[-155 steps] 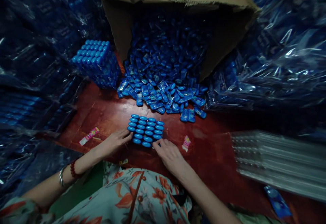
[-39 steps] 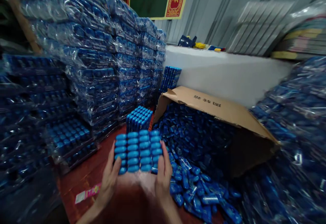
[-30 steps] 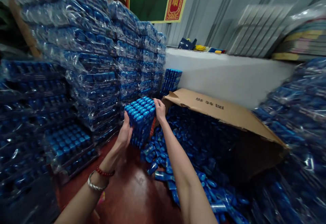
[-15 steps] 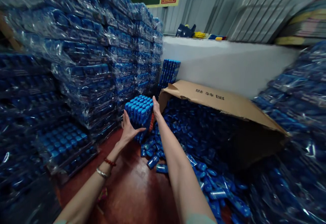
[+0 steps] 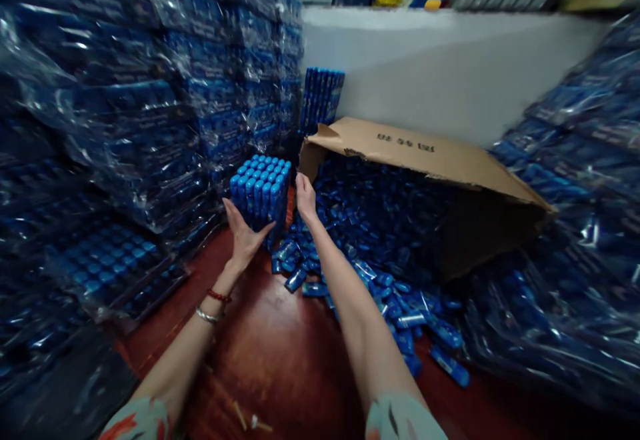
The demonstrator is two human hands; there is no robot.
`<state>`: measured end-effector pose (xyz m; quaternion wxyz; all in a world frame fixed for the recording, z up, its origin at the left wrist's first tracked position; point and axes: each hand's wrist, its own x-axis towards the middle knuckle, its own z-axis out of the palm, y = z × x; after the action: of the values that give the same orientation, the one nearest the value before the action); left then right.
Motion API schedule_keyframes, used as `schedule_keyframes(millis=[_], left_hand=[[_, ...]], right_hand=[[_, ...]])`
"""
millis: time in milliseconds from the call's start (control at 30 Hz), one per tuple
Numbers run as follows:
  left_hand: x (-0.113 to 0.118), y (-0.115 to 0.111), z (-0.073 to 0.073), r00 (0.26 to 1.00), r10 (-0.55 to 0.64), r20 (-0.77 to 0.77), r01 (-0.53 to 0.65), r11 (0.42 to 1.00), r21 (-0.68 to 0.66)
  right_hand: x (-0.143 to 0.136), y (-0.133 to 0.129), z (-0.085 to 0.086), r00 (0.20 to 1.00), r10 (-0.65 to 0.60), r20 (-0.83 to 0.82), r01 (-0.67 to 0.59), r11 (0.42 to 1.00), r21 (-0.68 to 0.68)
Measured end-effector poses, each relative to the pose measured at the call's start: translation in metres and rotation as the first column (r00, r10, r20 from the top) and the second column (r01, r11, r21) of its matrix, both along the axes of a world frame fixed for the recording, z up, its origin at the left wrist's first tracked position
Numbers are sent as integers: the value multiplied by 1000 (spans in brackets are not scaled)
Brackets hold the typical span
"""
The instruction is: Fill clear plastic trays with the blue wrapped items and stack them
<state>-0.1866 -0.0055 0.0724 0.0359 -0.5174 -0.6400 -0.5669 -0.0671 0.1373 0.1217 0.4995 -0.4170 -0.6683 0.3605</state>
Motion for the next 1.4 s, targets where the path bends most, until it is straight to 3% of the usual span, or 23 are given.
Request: schedule_keyframes(millis=[133, 233, 300, 400, 467, 600, 733, 800, 867, 933, 1000, 1067, 1100, 1200, 1400], left_hand=[[15, -49, -37, 998, 12, 53, -14, 999, 33], [40, -73, -70, 980, -197, -5, 195, 974, -118], [55, -69, -86, 947, -320, -26, 300, 911, -284], [73, -43, -92, 954, -299, -19, 258, 850, -459], [82, -24, -87, 962, -269, -46, 205, 821, -533], [106, -11, -79, 940, -309, -144, 157, 769, -620], [134, -29, -79, 897, -392, -202, 190, 757, -625], [147, -43, -80, 869, -447, -212, 233, 748, -621], [155, -58, -79, 854, -479, -204, 264, 737, -622], [160, -72, -77, 862, -468, -194, 263, 741, -618], [163, -85, -76, 881, -434, -187, 254, 769, -587], [167, -97, -76, 887, -431, -166, 289, 798, -529], [171, -103, -76, 878, -454, -153, 328, 801, -500], [191, -120, -77, 807, -567, -166, 452, 773, -444], [226, -160, -87, 618, -704, -349, 532, 702, -474]], right_hand=[[66, -65, -63, 948, -60, 314, 72, 997, -28], [98, -111, -100, 873, -35, 486, 60, 998, -37], [109, -133, -111, 754, 4, 657, -27, 999, 26], [121, -157, -110, 531, 7, 847, -193, 975, 113], [131, -171, -105, 486, 2, 874, -244, 961, 133], [158, -201, -101, 458, -24, 889, -258, 953, 159], [184, -227, -98, 492, -108, 864, -191, 955, 228], [202, -246, -93, 531, -205, 822, -112, 944, 309], [228, -270, -86, 526, -377, 763, 61, 911, 408], [263, -300, -77, 395, -594, 701, 329, 803, 496], [304, -333, -71, 118, -739, 664, 584, 592, 555], [341, -365, -71, -148, -710, 689, 718, 401, 568], [357, -379, -73, -235, -659, 715, 744, 352, 569], [381, -408, -85, -348, -503, 791, 759, 345, 553], [360, -416, -103, -359, -399, 843, 727, 447, 521]])
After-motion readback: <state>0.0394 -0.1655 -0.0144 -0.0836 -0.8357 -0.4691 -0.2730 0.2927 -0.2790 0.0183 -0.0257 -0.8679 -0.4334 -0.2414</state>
